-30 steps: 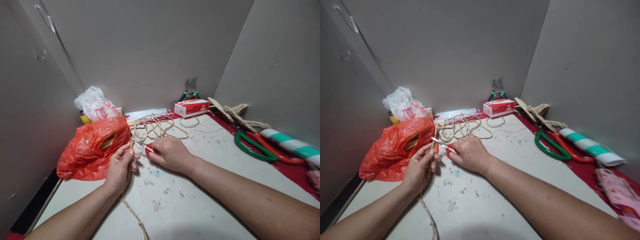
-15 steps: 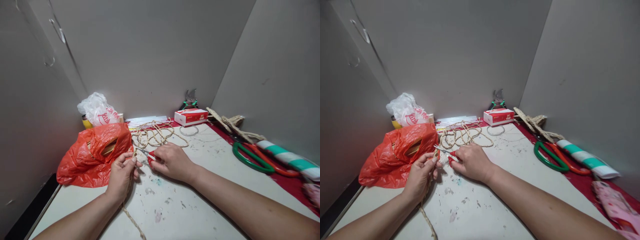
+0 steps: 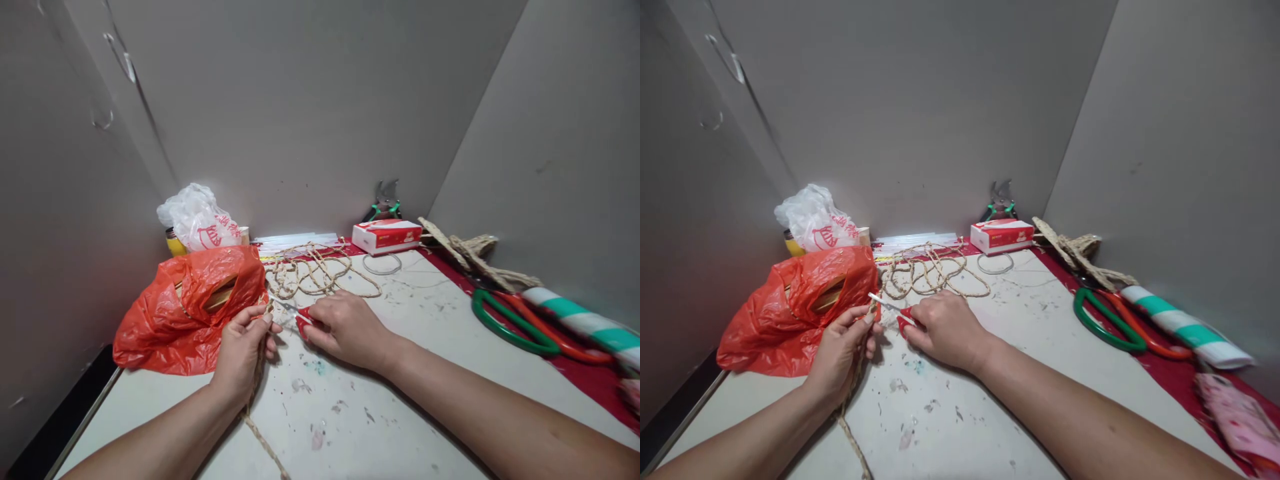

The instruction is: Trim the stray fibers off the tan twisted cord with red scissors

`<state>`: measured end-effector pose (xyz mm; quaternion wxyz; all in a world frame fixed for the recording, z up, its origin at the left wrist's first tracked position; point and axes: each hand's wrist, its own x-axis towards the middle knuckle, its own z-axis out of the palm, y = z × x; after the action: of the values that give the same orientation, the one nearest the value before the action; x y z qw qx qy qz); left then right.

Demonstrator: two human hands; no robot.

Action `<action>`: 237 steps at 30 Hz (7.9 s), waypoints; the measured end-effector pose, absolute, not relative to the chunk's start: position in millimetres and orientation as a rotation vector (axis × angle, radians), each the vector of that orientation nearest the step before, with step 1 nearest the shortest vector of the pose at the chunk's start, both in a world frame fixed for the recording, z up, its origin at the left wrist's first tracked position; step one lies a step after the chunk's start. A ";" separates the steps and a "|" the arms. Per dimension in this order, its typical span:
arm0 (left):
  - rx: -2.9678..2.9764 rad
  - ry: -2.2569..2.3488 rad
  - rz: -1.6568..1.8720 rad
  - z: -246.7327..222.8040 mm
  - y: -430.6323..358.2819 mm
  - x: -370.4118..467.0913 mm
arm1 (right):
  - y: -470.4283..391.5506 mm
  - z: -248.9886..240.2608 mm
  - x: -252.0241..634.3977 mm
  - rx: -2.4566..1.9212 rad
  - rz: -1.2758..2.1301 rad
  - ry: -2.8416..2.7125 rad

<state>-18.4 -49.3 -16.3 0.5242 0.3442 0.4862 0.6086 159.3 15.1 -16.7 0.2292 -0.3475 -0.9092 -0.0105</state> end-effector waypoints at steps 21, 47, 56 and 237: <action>0.638 0.883 1.207 -6.7 -47.5 -24.3 | 17.1 -15.1 158.1 -0.969 0.135 -2.528; 0.899 0.987 1.246 -0.4 -49.3 -19.7 | 18.6 -13.8 161.0 -0.930 0.035 -2.497; 0.862 0.964 1.154 1.1 -51.1 -19.8 | 17.5 -13.2 162.0 -0.951 -0.095 -2.519; 0.968 1.014 1.077 -2.5 -59.6 -11.0 | 8.5 -7.4 138.7 -0.808 1.534 -1.424</action>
<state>-11.0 -59.6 -2.5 0.6341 0.4236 0.4435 0.4710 138.7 8.5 -7.4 0.4340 -0.3246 -0.5719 0.6158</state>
